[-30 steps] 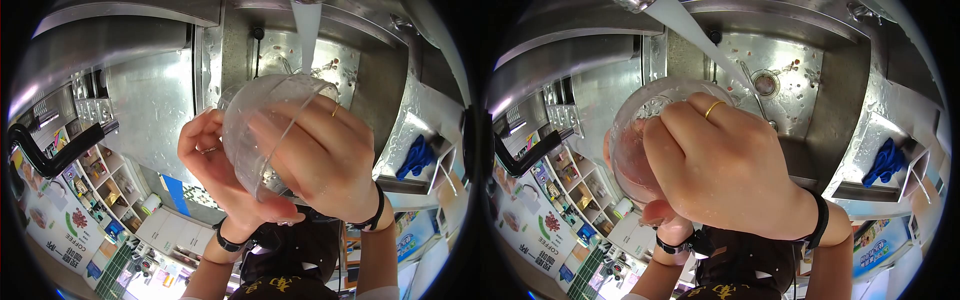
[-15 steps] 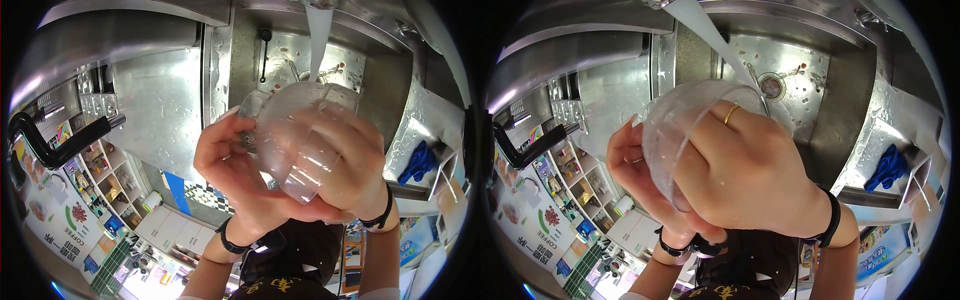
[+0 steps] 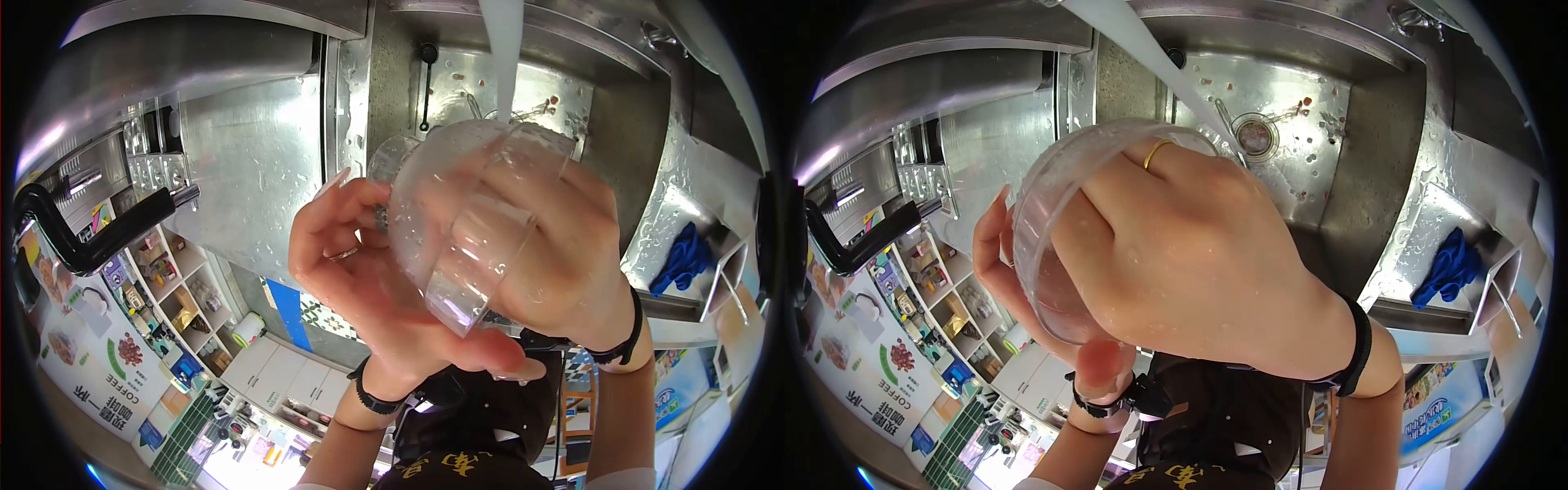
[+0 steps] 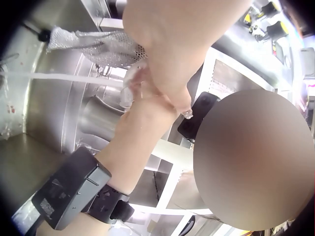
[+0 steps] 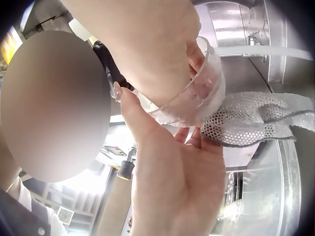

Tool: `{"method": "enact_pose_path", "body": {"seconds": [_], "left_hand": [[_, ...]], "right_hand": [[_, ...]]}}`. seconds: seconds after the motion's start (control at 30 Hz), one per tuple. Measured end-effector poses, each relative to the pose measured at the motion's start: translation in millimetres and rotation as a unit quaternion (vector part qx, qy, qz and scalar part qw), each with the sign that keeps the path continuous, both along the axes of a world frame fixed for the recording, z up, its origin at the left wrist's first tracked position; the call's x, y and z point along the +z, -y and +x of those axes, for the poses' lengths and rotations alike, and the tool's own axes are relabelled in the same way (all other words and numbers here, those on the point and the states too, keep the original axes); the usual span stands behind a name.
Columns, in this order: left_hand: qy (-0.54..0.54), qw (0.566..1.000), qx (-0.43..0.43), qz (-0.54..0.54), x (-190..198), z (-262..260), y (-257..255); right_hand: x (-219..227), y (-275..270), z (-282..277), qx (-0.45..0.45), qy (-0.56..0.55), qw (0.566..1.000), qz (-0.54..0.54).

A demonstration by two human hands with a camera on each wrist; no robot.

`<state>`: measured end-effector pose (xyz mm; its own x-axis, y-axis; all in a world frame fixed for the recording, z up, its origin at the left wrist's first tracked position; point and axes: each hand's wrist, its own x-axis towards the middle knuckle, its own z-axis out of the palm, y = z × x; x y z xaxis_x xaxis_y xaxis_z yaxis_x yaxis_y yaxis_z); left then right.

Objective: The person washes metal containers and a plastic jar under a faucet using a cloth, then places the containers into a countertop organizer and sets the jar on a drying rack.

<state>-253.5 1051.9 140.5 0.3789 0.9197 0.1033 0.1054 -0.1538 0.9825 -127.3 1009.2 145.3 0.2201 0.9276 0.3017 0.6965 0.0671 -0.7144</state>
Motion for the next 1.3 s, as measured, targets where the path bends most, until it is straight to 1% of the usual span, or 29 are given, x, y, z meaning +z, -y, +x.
{"method": "enact_pose_path", "body": {"seconds": [0.17, 0.33, 0.4, 0.57, 0.73, 0.83, 0.93, 1.0, 1.03, 1.1, 1.2, 1.23, 1.3], "left_hand": [[-0.006, 1.000, -0.009, -0.024, 3.4, -2.4, -0.5], [-0.024, 0.998, 0.015, -0.055, 7.3, 1.4, 1.3], [-0.026, 0.998, 0.014, -0.053, 6.3, 0.5, 1.3], [-0.069, 0.997, 0.022, 0.040, -2.8, -0.4, 0.4], [-0.149, 0.987, 0.053, 0.026, 1.2, 3.0, 0.5], [-0.156, 0.987, 0.034, 0.017, -1.2, -2.8, 1.6], [-0.129, 0.990, 0.034, -0.034, -2.9, -1.0, 4.4], [-0.124, 0.992, 0.014, -0.007, -11.8, -7.9, 4.1], [-0.121, 0.993, 0.004, 0.006, -16.3, -12.1, 3.5], [-0.129, 0.992, -0.010, -0.014, -20.9, -16.4, 2.1], [-0.109, 0.993, -0.026, -0.029, -24.2, -17.3, -0.7], [-0.098, 0.994, -0.031, -0.031, -24.5, -16.9, -1.9], [-0.087, 0.996, -0.013, -0.028, -24.3, -10.1, -1.6]], "right_hand": [[4.3, 1.0, -1.4, -0.023, 0.011, 1.000, -0.003], [1.5, 1.4, -2.5, -0.051, -0.006, 0.998, 0.036], [0.2, 2.2, -2.5, -0.040, 0.000, 0.998, 0.040], [0.7, 5.3, -0.1, 0.017, 0.012, 0.999, 0.026], [-2.2, 3.8, 0.7, 0.054, 0.006, 0.998, 0.016], [-7.6, 3.2, 0.9, 0.085, 0.007, 0.996, 0.011], [-13.9, 5.2, -4.9, 0.078, 0.007, 0.997, -0.013], [-22.7, 6.0, -8.3, 0.081, -0.004, 0.997, -0.016], [-27.5, 4.4, -11.3, 0.062, 0.001, 0.998, 0.004], [-36.6, 0.4, -16.0, 0.032, 0.013, 0.999, 0.032], [-45.8, -0.5, -15.7, 0.010, 0.037, 0.999, 0.038], [-45.7, 1.2, -13.5, 0.001, -0.002, 1.000, 0.031], [-44.4, 7.8, -8.1, -0.015, -0.079, 0.997, 0.019]]}}
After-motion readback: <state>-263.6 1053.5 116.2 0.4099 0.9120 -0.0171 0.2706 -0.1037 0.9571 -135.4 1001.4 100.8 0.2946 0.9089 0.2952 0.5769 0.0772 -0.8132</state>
